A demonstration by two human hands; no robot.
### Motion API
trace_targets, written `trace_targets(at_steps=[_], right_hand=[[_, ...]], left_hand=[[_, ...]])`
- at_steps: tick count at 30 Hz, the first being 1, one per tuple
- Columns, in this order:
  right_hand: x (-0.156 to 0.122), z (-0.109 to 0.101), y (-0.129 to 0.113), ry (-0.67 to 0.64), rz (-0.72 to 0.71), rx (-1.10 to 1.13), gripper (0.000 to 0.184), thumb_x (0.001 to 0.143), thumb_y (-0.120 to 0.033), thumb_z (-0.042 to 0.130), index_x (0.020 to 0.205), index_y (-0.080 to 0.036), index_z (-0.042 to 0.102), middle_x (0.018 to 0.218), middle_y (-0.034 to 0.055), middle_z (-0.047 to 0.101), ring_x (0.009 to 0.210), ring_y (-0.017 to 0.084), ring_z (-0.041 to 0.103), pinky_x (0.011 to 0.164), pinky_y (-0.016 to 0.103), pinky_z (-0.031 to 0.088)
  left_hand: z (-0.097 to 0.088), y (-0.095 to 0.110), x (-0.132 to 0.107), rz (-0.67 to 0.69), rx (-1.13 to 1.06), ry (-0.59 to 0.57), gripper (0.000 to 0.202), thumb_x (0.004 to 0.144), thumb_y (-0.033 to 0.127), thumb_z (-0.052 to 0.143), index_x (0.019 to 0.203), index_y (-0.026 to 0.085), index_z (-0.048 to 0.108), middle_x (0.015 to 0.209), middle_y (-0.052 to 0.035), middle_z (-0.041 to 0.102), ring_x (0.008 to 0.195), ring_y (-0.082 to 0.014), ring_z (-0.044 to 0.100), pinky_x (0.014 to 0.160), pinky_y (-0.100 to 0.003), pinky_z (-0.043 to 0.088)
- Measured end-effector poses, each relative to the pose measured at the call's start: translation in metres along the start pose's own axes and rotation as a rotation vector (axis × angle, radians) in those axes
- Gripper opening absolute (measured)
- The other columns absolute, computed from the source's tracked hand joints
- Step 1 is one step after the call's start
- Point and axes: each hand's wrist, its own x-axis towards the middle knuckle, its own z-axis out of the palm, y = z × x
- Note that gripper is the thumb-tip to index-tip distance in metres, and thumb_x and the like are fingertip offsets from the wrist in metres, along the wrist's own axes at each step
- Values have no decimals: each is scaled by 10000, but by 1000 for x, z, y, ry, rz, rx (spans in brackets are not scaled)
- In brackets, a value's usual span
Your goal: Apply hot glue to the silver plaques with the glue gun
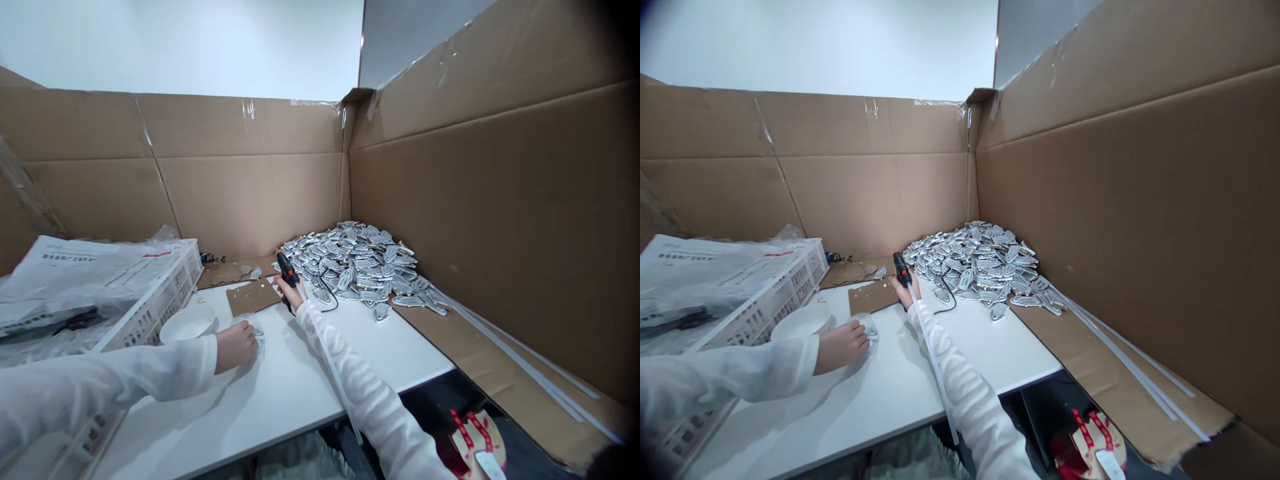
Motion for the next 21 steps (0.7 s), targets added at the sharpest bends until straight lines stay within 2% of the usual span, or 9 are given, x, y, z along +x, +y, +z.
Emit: trace_targets(at_steps=[5,8,12,14,17,19,21], right_hand=[[-2,-1,4,-12,-4,-43,239,646,-389,541,689,-155,524,539,4,496,547,139,471,518,257,381],[-2,0,7,-19,-3,-50,236,646,-393,541,682,-161,525,520,-4,478,538,139,465,509,253,376],[0,1,16,-29,-45,-57,206,642,-372,552,673,-172,510,572,-6,506,538,124,461,519,246,379],[1,1,21,-46,-65,-57,208,651,-371,545,683,-169,509,604,-2,526,546,121,462,533,250,382],[-2,2,23,-52,-51,-66,232,642,-385,551,701,-164,513,631,12,550,561,132,471,538,262,384],[-6,3,20,-28,-32,-83,247,608,-386,576,704,-168,510,625,15,546,556,141,476,525,267,384],[-9,5,16,-19,41,-114,265,587,-403,587,688,-174,500,556,7,510,501,145,459,467,267,361]], left_hand=[[-26,-40,-3,-29,-86,-6,66,700,92,536,723,153,549,652,-56,596,645,-176,517,582,-293,304],[-42,-64,-7,-75,-115,-16,75,753,112,487,739,160,544,701,-58,605,676,-167,524,606,-288,310],[-62,-89,-11,-167,-166,-13,161,830,186,399,766,170,547,728,-52,601,694,-152,525,634,-274,316],[-72,-109,-19,-240,-199,-13,191,843,217,376,770,171,546,738,-48,595,708,-145,522,655,-262,318],[-86,-155,-54,-446,-254,-57,206,839,273,391,752,161,541,762,-33,581,739,-129,511,675,-226,311],[-94,-190,-102,-685,-313,-128,212,820,283,435,702,134,530,736,-6,557,750,-113,500,672,-196,296],[-103,-212,-163,-975,-456,-225,252,791,255,496,604,87,491,596,33,478,727,-93,489,674,-175,280]])
